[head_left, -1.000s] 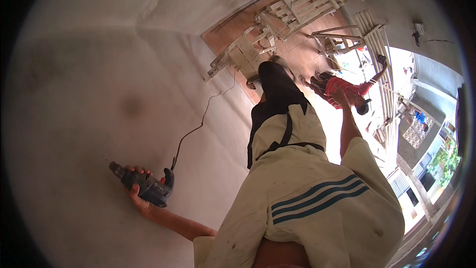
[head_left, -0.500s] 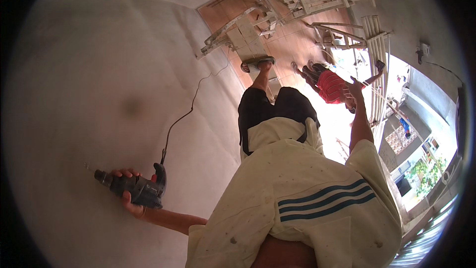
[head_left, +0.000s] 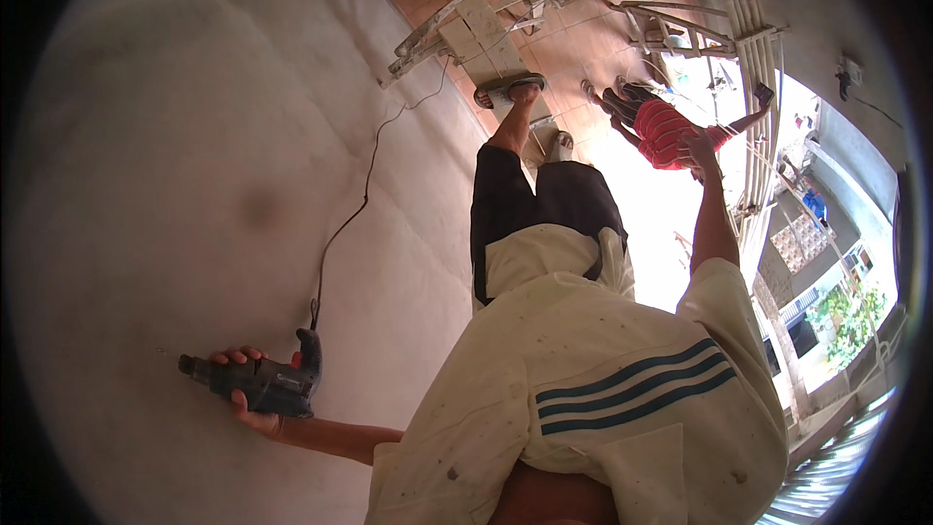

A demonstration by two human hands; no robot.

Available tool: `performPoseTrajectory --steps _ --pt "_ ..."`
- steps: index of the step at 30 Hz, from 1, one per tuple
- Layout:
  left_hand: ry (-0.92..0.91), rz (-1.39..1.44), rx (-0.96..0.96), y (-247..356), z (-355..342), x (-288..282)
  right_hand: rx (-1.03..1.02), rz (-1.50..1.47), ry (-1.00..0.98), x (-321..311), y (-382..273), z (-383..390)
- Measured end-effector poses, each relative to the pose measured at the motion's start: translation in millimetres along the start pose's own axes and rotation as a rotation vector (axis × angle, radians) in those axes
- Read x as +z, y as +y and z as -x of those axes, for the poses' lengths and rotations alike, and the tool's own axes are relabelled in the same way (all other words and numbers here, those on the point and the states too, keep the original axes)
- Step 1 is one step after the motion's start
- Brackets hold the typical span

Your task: The person uses a power drill to secure a white plastic ceiling molding strip to the ceiling. They repeatedly position the strip, insert screws, and drive them in with the drill. The person is standing on a wooden scaffold during the task.

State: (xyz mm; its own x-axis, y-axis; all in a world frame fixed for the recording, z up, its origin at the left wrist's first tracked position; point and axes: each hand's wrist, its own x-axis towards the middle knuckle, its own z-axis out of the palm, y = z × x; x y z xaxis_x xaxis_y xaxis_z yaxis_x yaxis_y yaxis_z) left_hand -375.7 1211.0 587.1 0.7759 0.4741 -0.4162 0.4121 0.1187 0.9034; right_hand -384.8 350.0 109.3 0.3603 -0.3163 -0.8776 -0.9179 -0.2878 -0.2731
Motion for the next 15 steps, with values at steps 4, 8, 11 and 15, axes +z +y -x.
performPoseTrajectory --steps 4,8,11,15 --pt "-0.035 -0.029 -0.016 1 -4 0 -0.004 0.019 0.027 12 -14 8" --pt "-0.043 -0.035 0.004 -1 -1 4 -0.015 0.011 0.066 7 -19 19" --pt "-0.094 -0.033 0.002 -2 -3 -6 -0.019 -0.005 0.086 -3 -14 30" --pt "-0.143 0.01 0.005 -4 -2 -4 -0.013 -0.022 0.103 -15 1 46"
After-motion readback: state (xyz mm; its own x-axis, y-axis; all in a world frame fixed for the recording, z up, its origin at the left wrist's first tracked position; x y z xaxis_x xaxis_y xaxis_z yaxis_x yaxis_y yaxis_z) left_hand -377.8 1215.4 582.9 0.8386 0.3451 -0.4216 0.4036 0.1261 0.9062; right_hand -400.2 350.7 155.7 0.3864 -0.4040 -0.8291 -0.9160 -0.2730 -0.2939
